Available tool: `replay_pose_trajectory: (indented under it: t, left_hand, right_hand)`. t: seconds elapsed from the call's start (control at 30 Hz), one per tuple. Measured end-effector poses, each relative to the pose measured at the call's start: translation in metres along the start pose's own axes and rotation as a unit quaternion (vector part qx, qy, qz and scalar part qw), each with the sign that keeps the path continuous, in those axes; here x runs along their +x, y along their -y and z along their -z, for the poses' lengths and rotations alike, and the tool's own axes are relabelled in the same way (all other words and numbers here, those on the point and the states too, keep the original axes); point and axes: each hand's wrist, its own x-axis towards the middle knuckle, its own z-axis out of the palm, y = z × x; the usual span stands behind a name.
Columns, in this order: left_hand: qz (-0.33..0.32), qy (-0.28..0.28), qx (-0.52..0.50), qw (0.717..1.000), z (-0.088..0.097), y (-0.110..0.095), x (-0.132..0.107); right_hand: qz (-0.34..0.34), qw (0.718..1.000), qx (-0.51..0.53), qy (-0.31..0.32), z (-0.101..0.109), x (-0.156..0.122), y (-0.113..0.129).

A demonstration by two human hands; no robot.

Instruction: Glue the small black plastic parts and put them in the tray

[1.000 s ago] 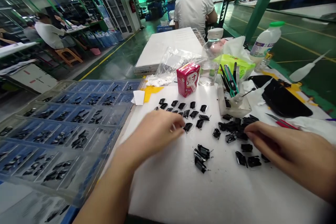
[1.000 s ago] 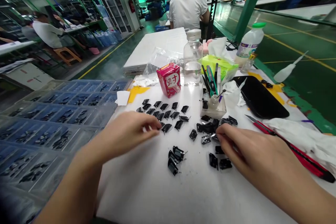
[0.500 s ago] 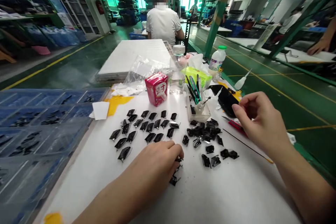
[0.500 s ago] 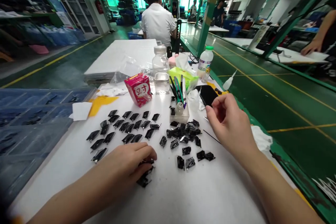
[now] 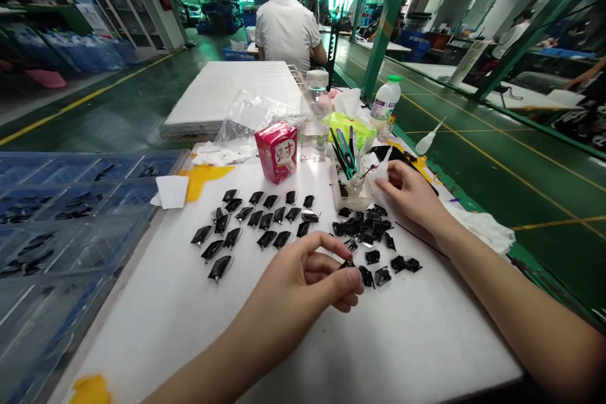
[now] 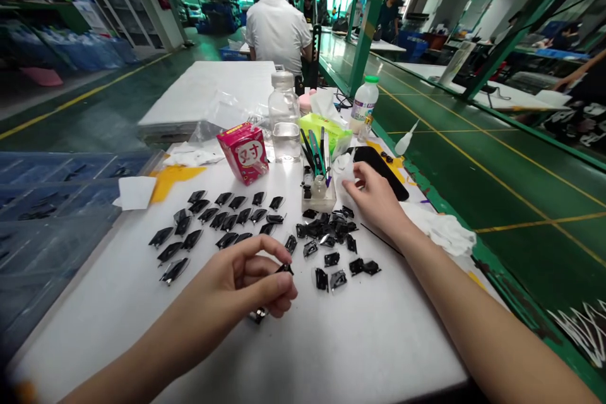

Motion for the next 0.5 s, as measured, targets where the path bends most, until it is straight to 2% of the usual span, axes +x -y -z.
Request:
replay_pose_trajectory:
  t: [0.2,0.33,0.43,0.5]
  left_hand:
    - [0.047,0.015,-0.07,0.996,-0.001,0.005,0.003]
    - [0.083,0.028,-0.138,0.987,0.0,0.006,0.005]
    - [0.095,0.03,-0.173,0.98,0.001,0.009,0.007]
    - [0.096,0.025,-0.18,0.979,0.001,0.011,0.008]
  right_hand:
    - [-0.004,0.991,0.127,-0.038,0.016,-0.036,0.044]
    - [0.018,0.958,0.273,-0.082,0.024,-0.061,0.069]
    - [0.01,0.944,0.324,-0.056,0.022,-0.073,0.076]
    - [0.005,0.949,0.315,-0.02,0.017,-0.079,0.077]
